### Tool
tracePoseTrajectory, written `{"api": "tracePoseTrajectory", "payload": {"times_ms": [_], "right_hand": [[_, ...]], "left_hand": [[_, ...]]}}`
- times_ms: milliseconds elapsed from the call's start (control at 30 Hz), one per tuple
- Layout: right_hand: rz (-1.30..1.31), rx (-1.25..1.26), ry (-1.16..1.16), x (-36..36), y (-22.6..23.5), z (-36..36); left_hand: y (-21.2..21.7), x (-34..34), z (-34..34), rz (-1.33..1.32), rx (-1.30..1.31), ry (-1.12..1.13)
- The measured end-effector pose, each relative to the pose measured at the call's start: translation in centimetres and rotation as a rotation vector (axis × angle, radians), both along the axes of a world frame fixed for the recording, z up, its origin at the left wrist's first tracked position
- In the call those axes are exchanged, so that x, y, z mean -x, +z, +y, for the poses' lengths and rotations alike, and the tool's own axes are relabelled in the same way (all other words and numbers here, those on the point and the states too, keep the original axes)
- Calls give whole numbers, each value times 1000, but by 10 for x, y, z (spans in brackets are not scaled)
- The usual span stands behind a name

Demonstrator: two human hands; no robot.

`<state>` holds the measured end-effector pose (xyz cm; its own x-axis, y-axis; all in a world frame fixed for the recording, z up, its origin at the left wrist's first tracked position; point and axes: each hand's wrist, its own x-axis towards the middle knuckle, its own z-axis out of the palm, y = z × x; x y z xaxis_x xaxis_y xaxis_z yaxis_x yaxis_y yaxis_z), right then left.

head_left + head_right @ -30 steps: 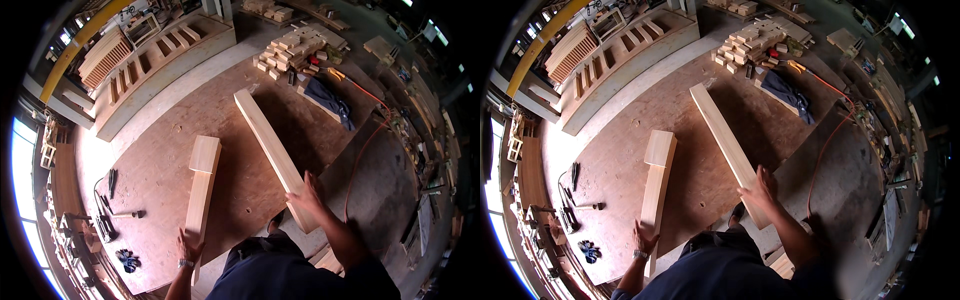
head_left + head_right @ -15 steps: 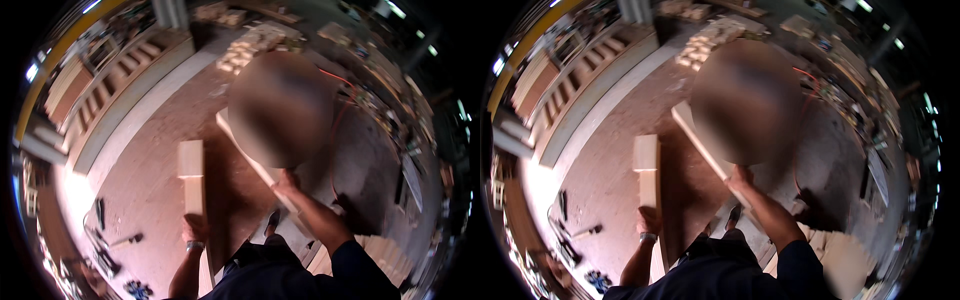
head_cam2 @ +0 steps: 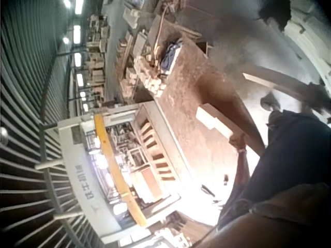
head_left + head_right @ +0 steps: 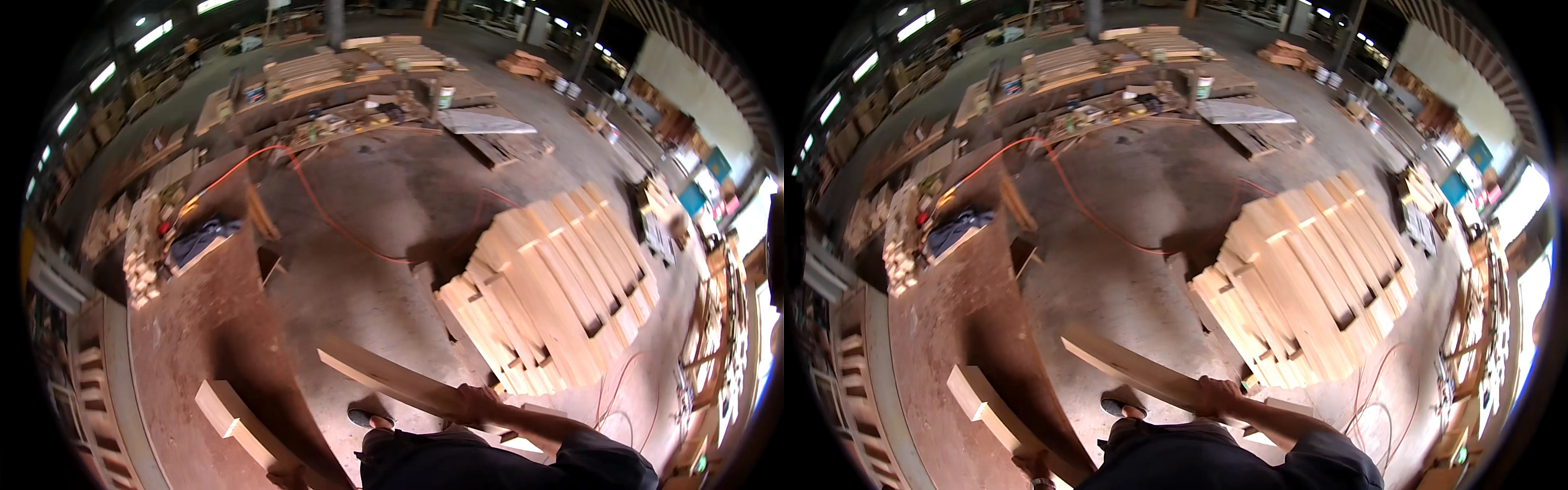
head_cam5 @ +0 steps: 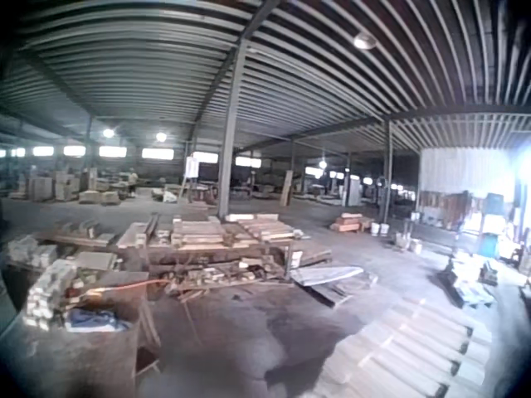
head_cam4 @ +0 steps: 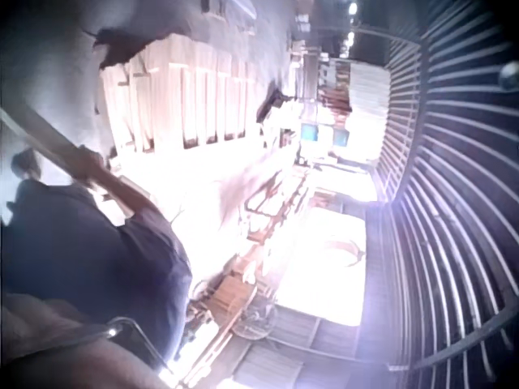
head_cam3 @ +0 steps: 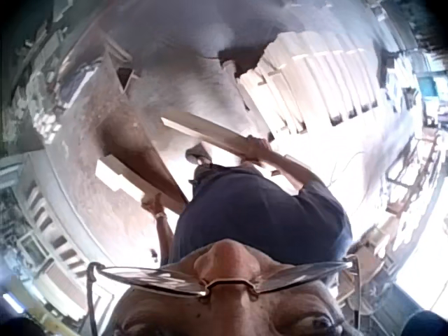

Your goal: The person assembles wooden frames by picking up planks from a stack, placing them on a workbench, and joining them with a chisel and pliers. The person repeatedly handles multiple planks, aligns them into rectangular frames, and secures the joints.

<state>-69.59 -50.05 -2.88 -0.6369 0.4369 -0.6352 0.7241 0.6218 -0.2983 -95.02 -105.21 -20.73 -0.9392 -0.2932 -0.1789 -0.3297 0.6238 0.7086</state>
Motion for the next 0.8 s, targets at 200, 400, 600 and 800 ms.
{"api": "tracePoseTrajectory", "payload": {"times_ms": [200, 400, 600, 800], "right_hand": [[-80, 41, -212, -192, -38, 7], [-228, 66, -461, -362, -53, -44], [-409, 203, -808, -500, -83, -178], [-511, 212, -999, -570, -80, -323]], "left_hand": [[16, -49, 98, 51, -164, -386], [149, -129, 257, -182, -341, -667], [173, -153, 314, -129, -172, -1070], [219, -217, 345, -140, -98, -1373]]}}
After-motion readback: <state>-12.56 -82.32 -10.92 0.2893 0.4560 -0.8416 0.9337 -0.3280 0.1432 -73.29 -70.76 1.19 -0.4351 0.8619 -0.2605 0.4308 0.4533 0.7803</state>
